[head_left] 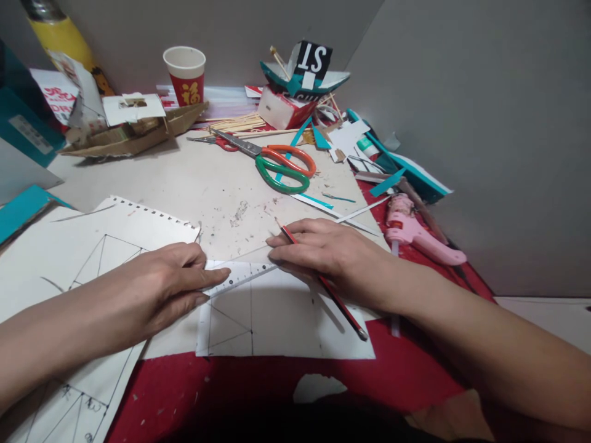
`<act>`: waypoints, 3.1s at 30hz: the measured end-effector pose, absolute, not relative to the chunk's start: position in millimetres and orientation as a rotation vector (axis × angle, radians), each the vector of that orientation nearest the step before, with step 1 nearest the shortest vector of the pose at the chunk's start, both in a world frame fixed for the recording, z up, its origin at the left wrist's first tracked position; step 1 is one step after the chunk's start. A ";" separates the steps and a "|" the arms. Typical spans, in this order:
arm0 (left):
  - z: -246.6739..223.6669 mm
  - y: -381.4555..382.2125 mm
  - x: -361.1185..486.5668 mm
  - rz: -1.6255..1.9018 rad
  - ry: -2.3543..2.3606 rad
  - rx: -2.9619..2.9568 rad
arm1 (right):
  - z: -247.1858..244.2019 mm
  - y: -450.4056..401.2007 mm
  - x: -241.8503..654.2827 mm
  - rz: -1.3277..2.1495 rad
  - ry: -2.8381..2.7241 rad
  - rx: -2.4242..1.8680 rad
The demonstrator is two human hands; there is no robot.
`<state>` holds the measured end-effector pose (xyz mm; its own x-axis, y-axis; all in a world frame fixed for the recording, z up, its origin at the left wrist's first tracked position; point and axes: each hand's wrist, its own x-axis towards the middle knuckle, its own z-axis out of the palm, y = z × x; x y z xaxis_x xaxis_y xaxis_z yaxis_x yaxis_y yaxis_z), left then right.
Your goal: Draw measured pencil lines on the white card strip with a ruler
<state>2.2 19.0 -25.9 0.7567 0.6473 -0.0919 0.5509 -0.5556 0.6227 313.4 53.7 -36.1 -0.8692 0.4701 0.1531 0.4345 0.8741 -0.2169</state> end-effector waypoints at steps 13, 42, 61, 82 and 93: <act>-28.5 18.8 2.7 0.159 0.892 2.356 | -36.2 52.5 312.4 0.304 -2.824 -0.694; -41.2 27.6 2.8 0.121 0.818 2.396 | -50.7 -20.9 245.1 1.132 -2.132 -0.827; -38.2 26.1 4.2 0.102 0.834 2.420 | -68.0 -20.5 243.9 0.789 -2.298 -0.743; -24.7 21.2 5.9 0.016 0.915 2.375 | -67.6 -21.7 241.1 0.708 -2.295 -0.701; -21.1 19.7 5.4 -0.029 0.917 2.326 | -67.1 -22.2 241.1 0.695 -2.297 -0.708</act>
